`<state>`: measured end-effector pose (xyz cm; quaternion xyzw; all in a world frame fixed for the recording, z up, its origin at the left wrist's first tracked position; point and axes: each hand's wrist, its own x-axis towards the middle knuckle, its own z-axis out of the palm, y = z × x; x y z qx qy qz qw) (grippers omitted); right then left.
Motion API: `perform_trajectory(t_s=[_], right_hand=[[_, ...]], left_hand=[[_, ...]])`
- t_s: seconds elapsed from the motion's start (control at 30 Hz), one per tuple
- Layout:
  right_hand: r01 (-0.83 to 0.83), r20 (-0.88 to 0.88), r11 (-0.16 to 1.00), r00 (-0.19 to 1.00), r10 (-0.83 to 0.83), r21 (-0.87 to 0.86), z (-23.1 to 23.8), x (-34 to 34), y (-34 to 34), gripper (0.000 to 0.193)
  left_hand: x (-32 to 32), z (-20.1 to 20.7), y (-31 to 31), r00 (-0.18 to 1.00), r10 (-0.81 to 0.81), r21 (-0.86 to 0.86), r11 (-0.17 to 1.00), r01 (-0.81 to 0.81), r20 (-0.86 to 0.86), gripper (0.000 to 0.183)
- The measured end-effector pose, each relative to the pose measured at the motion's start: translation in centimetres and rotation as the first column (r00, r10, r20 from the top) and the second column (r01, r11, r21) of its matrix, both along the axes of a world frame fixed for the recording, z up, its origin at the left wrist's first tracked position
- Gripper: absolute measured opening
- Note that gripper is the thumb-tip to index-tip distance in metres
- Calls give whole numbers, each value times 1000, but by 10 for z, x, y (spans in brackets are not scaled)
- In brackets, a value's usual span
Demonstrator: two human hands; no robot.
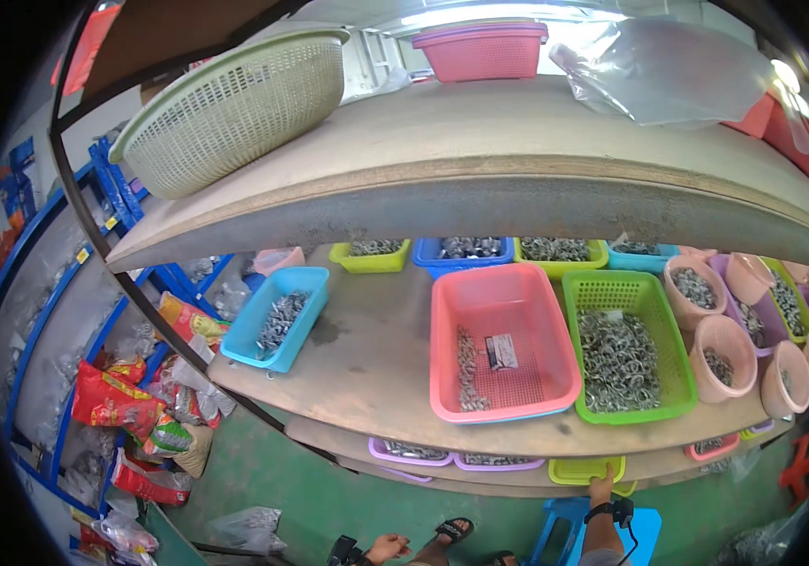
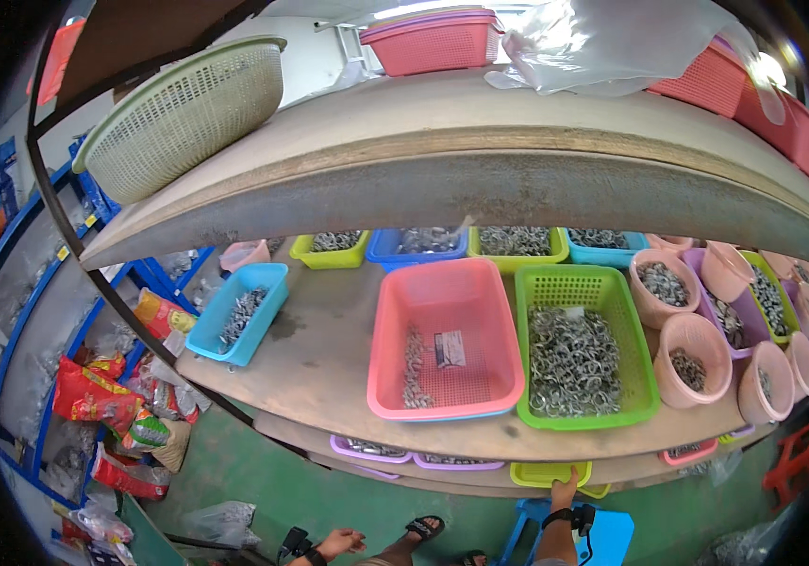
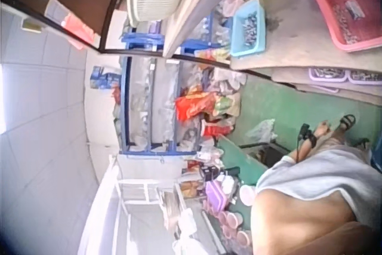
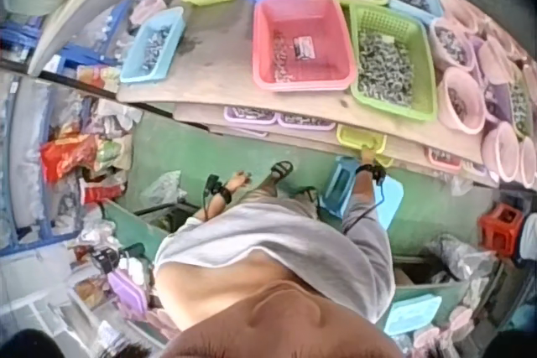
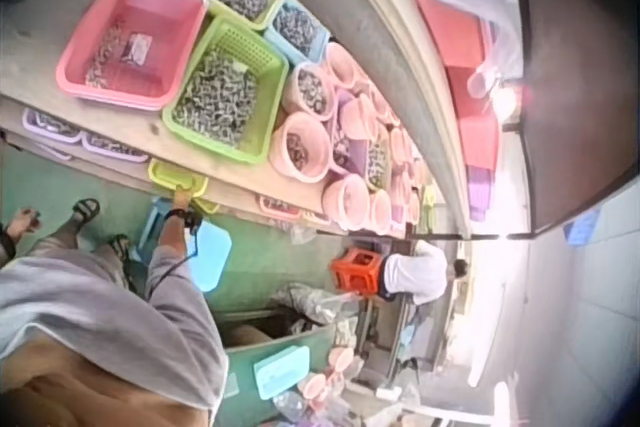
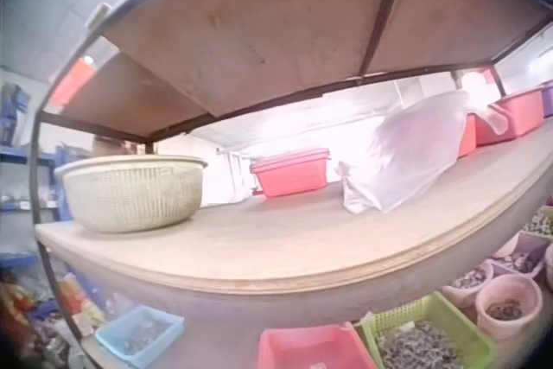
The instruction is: Sort and organize small metal hardware components on a workbench.
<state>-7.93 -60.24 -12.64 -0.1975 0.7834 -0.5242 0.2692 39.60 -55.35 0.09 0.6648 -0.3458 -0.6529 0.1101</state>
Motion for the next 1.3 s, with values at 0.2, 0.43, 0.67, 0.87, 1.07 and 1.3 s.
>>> perform_trajectory(t_s=[0.2, 0.43, 0.67, 0.87, 1.07, 1.3], right_hand=[[-26, 188, 986, 981, 58, -168, 1, 13, -20, 37], [-26, 105, 999, 994, 30, -41, -55, 11, 138, 17], [-94, 614, 937, 776, -142, 335, -36, 52, 259, 16], [-131, 573, 941, 816, -76, 312, -13, 67, 250, 17], [-155, 555, 944, 831, -35, 291, -8, 80, 245, 19], [-163, 546, 935, 837, -38, 315, -10, 100, 256, 20]], left_hand=[[16, -30, 14, 997, -35, -94, 995, 29, -63, 38], [-77, 109, -68, 942, -335, -596, 754, 276, 11, 21], [-119, 263, -213, 840, 73, -800, 359, 480, 537, 39], [-130, 287, -245, 483, -71, -435, 339, 834, 872, 37], [-113, 301, -276, 773, -184, -667, 411, 621, 607, 30], [-65, 360, -255, 967, -119, -905, 392, -164, -226, 13]])
